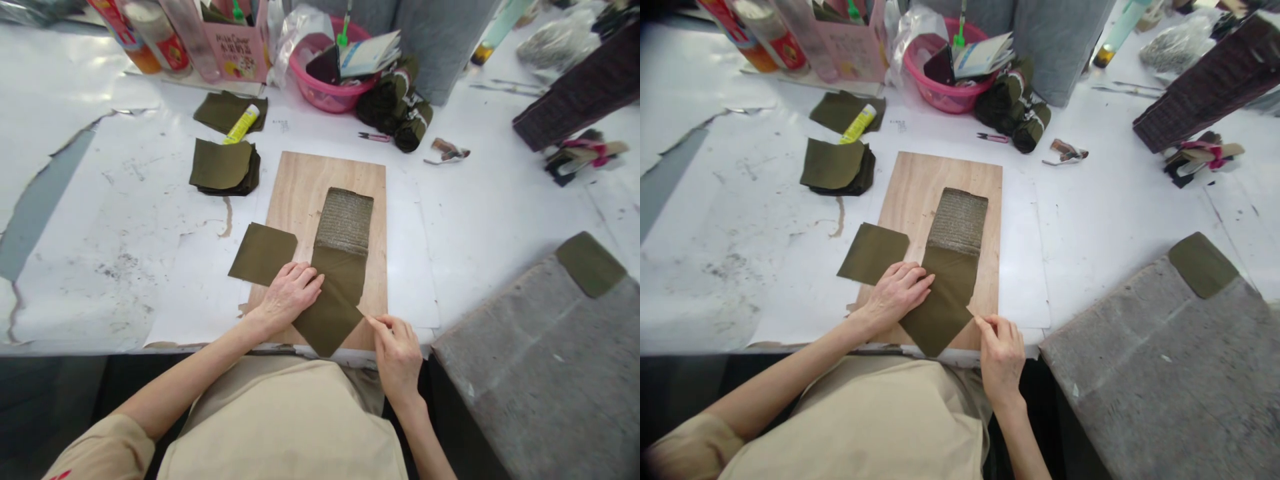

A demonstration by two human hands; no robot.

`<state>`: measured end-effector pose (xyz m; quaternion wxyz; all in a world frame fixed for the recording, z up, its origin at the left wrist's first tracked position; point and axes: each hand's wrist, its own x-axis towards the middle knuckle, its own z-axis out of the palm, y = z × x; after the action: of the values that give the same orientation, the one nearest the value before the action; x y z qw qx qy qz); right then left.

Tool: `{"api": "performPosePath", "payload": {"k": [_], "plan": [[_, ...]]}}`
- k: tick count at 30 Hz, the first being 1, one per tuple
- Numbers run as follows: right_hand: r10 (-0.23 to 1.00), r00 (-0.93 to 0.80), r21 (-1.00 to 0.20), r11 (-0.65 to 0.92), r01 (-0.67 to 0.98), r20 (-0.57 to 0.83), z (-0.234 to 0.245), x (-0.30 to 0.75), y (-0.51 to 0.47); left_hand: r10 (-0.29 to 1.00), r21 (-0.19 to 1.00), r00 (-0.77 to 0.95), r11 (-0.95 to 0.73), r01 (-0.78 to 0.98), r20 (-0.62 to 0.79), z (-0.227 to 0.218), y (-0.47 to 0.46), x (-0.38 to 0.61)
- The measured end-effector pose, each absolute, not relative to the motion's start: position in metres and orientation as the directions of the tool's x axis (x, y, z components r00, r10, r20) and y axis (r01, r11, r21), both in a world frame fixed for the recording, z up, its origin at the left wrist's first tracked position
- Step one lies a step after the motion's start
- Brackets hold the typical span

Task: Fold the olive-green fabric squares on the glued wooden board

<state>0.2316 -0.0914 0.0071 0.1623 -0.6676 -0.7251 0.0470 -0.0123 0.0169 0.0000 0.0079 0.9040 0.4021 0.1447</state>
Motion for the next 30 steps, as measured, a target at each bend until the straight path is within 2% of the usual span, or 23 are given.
{"api": "performPosePath", "payload": {"k": [3, 9, 16, 20, 24, 27, 30], "plan": [[0.984, -0.037, -0.356, 0.097, 0.929, 0.172, 0.010, 0.218, -0.076, 0.750, 0.159, 0.599, -0.652, 0.742, 0.279, -0.003, 0.016, -0.013], [0.998, -0.005, -0.319, 0.024, 0.947, 0.059, 0.007, 0.190, -0.050, 0.769, 0.183, 0.576, -0.631, 0.754, 0.278, -0.006, 0.013, -0.014], [0.997, -0.005, -0.397, -0.029, 0.917, -0.082, 0.010, 0.194, -0.036, 0.781, 0.215, 0.558, -0.618, 0.756, 0.282, -0.009, 0.011, -0.015], [0.998, -0.043, -0.400, 0.017, 0.916, -0.054, 0.014, 0.192, -0.038, 0.780, 0.235, 0.547, -0.618, 0.750, 0.304, -0.005, 0.011, -0.014], [0.997, -0.083, -0.502, 0.075, 0.862, 0.006, 0.017, 0.193, -0.045, 0.645, 0.203, 0.688, -0.762, 0.615, 0.333, 0.012, 0.013, -0.006], [0.989, -0.133, -0.580, 0.144, 0.802, 0.061, 0.017, 0.198, -0.045, 0.541, 0.190, 0.792, -0.841, 0.506, 0.282, 0.023, 0.016, 0.001], [0.976, -0.176, -0.637, 0.216, 0.740, 0.127, 0.017, 0.207, -0.039, 0.557, 0.216, 0.804, -0.828, 0.518, 0.209, 0.024, 0.018, 0.002]]}}
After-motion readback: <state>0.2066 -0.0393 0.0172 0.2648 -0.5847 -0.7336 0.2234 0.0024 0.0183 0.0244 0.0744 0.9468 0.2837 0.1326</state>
